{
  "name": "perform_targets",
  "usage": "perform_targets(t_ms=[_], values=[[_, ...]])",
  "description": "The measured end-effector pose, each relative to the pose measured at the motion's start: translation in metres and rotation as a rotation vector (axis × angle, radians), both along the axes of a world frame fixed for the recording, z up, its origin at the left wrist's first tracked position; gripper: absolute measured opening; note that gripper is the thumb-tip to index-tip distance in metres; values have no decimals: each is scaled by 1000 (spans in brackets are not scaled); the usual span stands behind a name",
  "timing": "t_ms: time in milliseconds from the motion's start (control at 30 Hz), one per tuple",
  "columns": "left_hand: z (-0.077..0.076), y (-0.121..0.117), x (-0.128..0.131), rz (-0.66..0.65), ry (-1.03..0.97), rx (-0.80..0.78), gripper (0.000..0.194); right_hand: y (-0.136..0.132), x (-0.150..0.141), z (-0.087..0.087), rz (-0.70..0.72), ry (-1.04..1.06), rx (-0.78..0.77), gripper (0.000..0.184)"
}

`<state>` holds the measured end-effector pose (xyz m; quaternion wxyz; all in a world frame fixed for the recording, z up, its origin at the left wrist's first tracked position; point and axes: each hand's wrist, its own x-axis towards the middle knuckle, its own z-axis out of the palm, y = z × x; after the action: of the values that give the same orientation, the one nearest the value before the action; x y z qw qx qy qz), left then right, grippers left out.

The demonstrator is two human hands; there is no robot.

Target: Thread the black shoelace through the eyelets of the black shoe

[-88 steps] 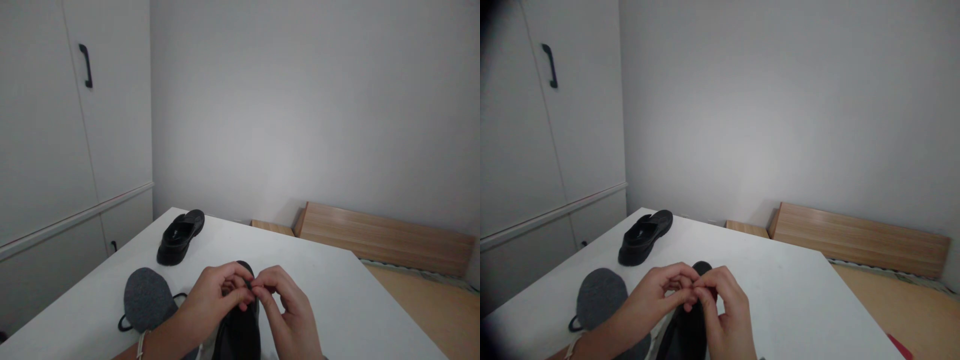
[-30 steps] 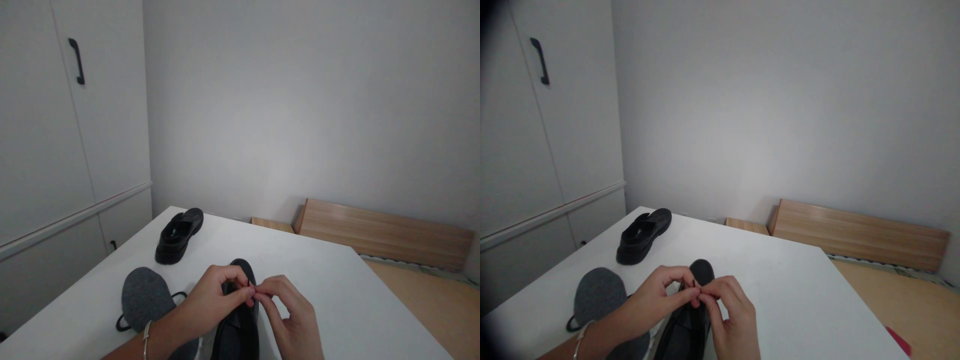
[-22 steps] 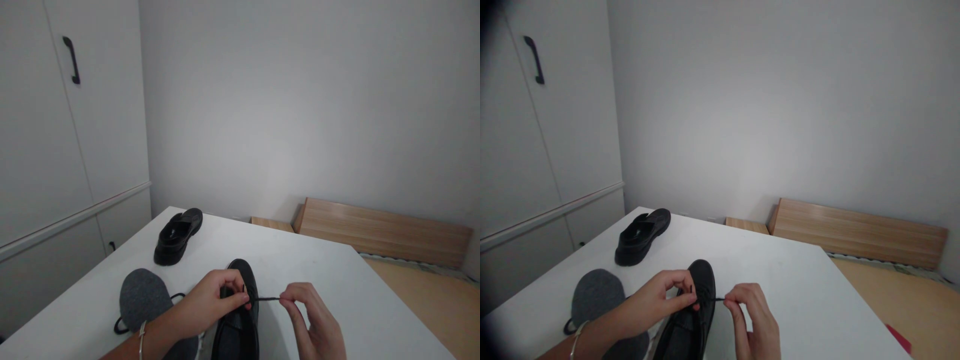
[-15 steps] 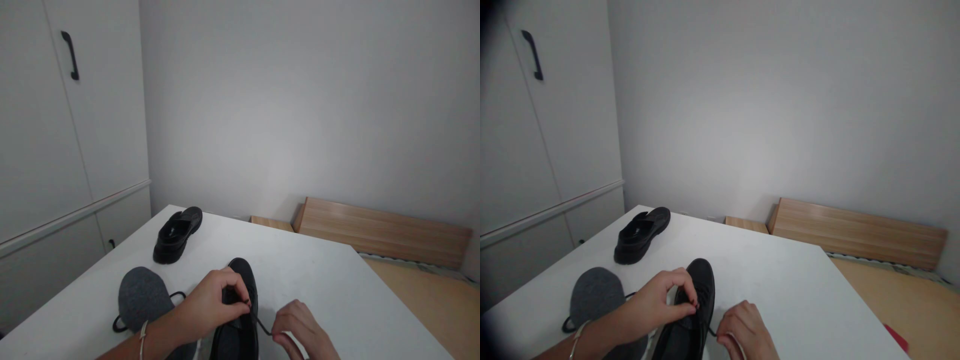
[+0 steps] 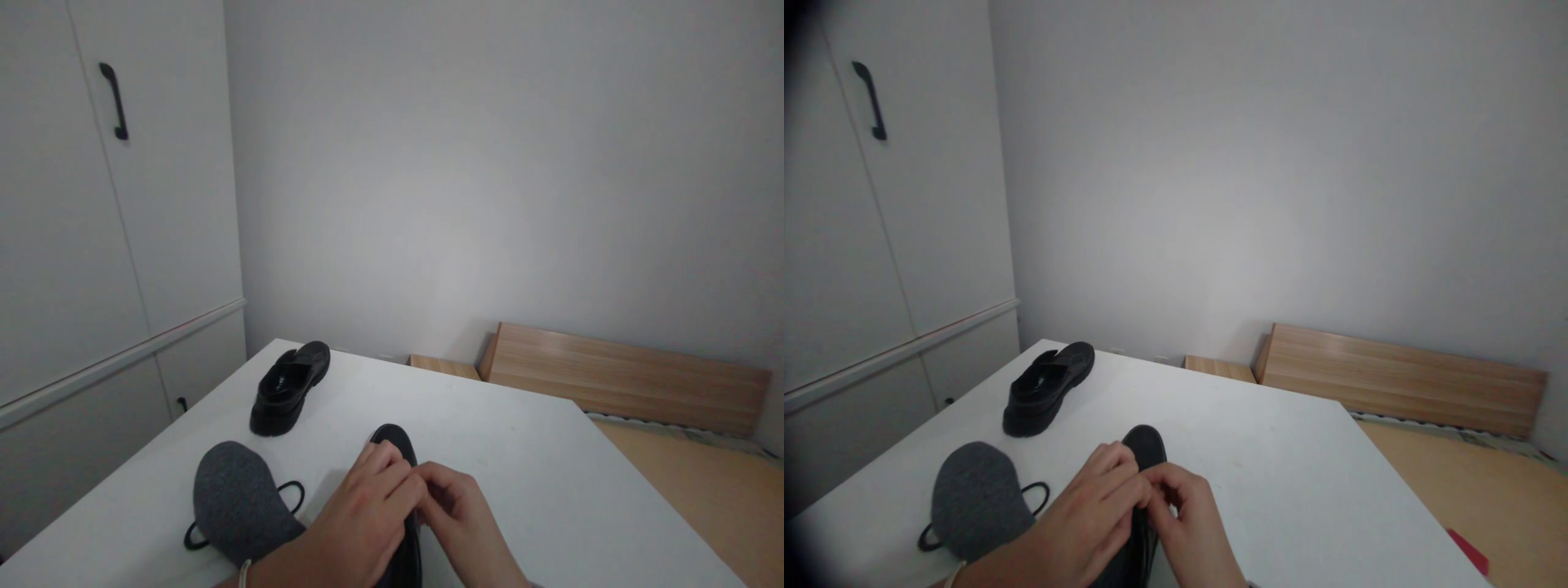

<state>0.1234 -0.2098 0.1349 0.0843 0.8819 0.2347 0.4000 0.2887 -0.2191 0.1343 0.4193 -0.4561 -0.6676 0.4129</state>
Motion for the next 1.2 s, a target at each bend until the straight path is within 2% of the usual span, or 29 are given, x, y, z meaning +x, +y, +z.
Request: perform_targets(t_ms=[133,300,433,533,633,700,833,933,1100,1200], values=[[-8,2,6,36,-19,133,20,6,5,2,10,104,-140,16],[-12,0,7,49,-61,199,18,9,9,2,58,94,-163,14],[-10,1,2,168,-30,225,20,9,6,-2,81,52,-83,19],[-8,3,-4,264,38,198,17,9,4,-5,59,-34,6,14],[-10,4,-11,271,119,250,14,7,3,-7,11,-104,96,3],[-13,3,-15,228,137,310,17,5,3,-8,-42,-172,185,8],[-22,0,-21,113,81,196,18,3,2,-12,-138,-332,343,10],[-28,-1,-25,36,23,118,18,5,2,-15,-144,-360,364,12],[-26,-4,-43,29,72,-56,12,-2,12,-14,-121,-392,453,17],[-24,-8,-65,112,6,-174,13,-24,14,-17,-56,-429,487,24]])
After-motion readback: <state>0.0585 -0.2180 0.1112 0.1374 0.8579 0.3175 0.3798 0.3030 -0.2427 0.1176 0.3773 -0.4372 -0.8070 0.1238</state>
